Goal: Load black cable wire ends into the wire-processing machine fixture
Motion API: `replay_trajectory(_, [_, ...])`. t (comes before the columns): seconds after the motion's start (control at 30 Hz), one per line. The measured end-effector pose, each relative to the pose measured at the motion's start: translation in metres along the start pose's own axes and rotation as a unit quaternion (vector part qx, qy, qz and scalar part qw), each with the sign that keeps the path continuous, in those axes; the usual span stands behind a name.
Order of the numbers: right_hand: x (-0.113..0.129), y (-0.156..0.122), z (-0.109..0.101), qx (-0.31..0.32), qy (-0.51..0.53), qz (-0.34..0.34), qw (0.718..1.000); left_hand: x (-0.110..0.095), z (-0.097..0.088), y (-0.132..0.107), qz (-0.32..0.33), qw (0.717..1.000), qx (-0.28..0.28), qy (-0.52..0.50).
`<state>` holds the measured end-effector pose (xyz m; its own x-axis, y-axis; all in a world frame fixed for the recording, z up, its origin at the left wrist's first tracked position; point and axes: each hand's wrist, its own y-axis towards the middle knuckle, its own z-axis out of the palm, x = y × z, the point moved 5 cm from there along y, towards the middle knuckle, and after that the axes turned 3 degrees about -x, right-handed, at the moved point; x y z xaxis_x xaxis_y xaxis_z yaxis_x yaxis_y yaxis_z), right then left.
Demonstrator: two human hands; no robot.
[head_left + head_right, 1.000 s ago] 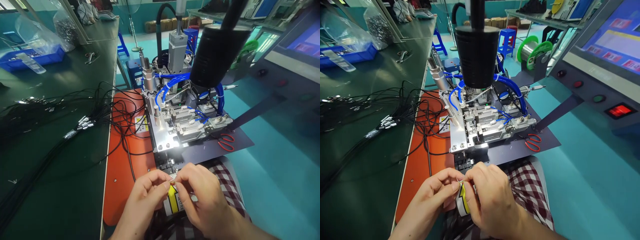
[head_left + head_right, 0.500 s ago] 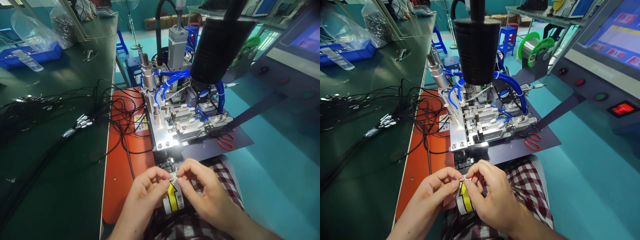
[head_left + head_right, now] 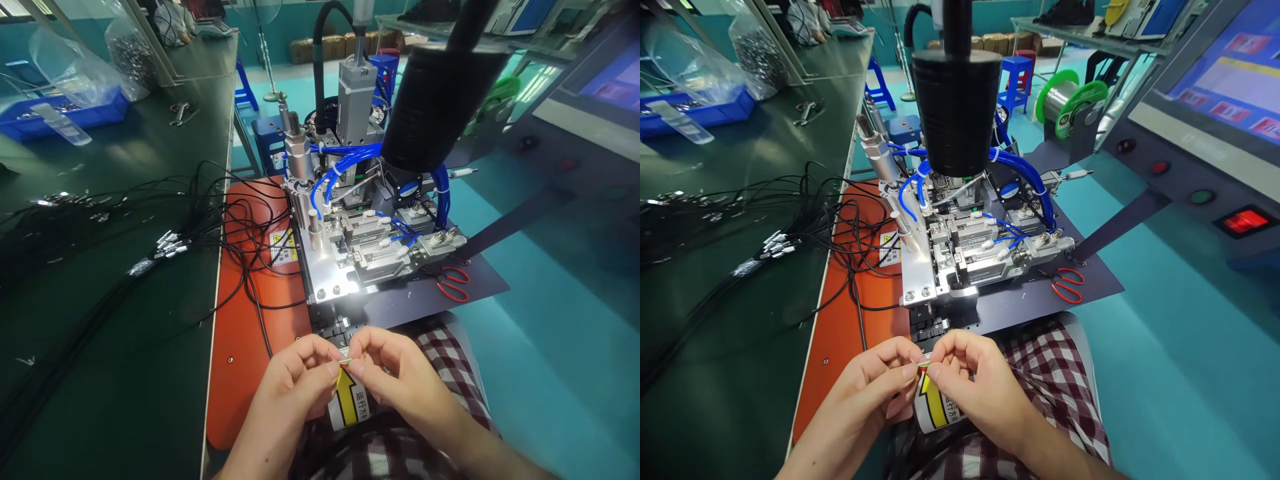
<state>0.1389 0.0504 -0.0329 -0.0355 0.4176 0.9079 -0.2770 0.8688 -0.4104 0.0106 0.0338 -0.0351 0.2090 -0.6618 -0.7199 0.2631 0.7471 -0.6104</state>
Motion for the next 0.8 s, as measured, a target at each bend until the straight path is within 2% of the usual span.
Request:
replay_trajectory(0.13, [-0.003, 0.000, 0.002, 0.014, 0.037, 0.012, 0.999, -0.001, 0.001, -0.001, -0.004, 1.000, -0.007, -0.012])
replay_trajectory(0.53, [-0.003, 0.000, 0.003, 0.017, 0.041, 0.022, 0.999, -0.004, 0.002, 0.000, -0.001, 1.000, 0.005, -0.001])
replay_trajectory(0.6, [-0.001, -0.002, 0.000, -0.017, -0.012, -0.015, 1.000, -0.002, 0.002, 0.001, -0.002, 1.000, 0.002, 0.001])
replay_trajectory(0.67, [0.003, -0.005, -0.004, -0.066, -0.078, -0.088, 0.991, -0.001, 0.002, 0.001, -0.005, 1.000, -0.002, 0.006])
replay_trajectory(0.8, [0.009, -0.015, -0.007, -0.129, -0.159, -0.245, 0.948, 0.000, 0.002, 0.001, 0.001, 1.000, -0.008, 0.011])
